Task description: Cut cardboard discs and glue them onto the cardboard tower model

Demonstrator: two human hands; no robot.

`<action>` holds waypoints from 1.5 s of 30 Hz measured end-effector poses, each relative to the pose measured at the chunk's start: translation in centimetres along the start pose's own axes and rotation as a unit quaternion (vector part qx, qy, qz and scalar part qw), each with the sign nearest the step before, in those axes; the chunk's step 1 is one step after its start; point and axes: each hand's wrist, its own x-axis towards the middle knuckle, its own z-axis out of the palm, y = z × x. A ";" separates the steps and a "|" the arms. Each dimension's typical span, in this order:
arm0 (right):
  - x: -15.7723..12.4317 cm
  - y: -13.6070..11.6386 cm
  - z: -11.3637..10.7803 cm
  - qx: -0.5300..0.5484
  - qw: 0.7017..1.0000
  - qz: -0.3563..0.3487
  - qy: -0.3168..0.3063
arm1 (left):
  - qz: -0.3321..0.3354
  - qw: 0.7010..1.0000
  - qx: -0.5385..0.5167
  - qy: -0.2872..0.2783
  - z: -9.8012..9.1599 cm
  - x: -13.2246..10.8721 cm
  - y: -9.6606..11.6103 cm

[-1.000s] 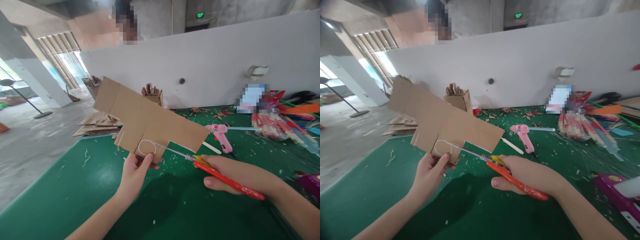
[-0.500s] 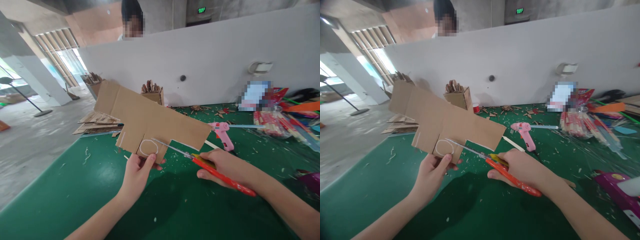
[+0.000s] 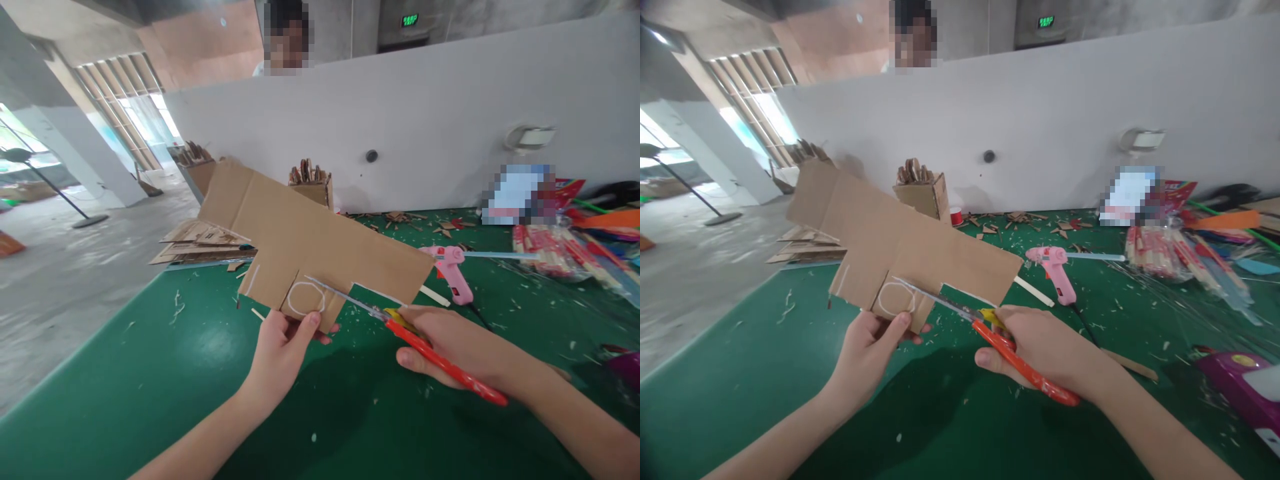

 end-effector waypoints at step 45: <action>0.3 -0.2 0.6 -0.035 0.999 0.017 0.019 | -0.015 1.000 0.024 -0.011 -0.3 -0.6 0.4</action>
